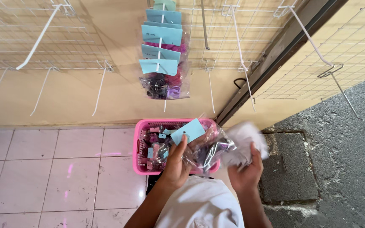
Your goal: The person sorts through packaged hair accessories in a basket and wipes them with a cloth before hanging them on a wire display rack.
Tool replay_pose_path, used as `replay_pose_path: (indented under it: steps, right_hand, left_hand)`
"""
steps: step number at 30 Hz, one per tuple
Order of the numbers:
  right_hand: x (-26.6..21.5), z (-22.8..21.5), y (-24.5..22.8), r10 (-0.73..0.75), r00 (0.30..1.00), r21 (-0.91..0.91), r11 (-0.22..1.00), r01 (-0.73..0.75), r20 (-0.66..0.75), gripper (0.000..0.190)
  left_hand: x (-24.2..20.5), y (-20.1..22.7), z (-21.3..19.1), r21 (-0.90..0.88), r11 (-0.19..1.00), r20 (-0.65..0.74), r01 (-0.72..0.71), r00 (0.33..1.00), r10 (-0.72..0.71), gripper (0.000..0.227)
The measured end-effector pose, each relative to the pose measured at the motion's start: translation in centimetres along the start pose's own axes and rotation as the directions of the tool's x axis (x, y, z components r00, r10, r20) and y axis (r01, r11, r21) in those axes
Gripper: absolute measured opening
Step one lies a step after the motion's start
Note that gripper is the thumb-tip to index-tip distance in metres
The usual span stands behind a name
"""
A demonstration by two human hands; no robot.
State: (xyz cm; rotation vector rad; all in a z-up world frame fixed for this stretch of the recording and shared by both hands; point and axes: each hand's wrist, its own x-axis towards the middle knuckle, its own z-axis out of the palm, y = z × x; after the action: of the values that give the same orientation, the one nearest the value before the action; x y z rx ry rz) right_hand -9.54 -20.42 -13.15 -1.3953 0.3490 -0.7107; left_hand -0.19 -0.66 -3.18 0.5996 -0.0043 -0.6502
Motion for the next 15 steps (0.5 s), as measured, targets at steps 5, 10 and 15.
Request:
replay_pose_path:
  steps: [5, 10, 15]
  right_hand:
    - [-3.1, -2.0, 1.8, -0.253, 0.967, -0.177, 0.951, 0.253, 0.025, 0.058]
    - [-3.8, 0.2, 2.9, -0.541, 0.623, -0.366, 0.512, 0.777, 0.566, 0.058]
    - [-0.6, 2.1, 0.2, -0.370, 0.716, -0.468, 0.565, 0.679, 0.592, 0.071]
  left_hand:
    - [1.4, -3.7, -2.3, 0.123, 0.992, -0.122, -0.038, 0.991, 0.053, 0.054]
    - [-0.1, -7.6, -5.8, 0.685, 0.715, 0.053, 0.136, 0.971, -0.235, 0.075]
    - [-0.1, -6.4, -5.8, 0.863, 0.505, 0.217, -0.031, 0.924, -0.314, 0.089]
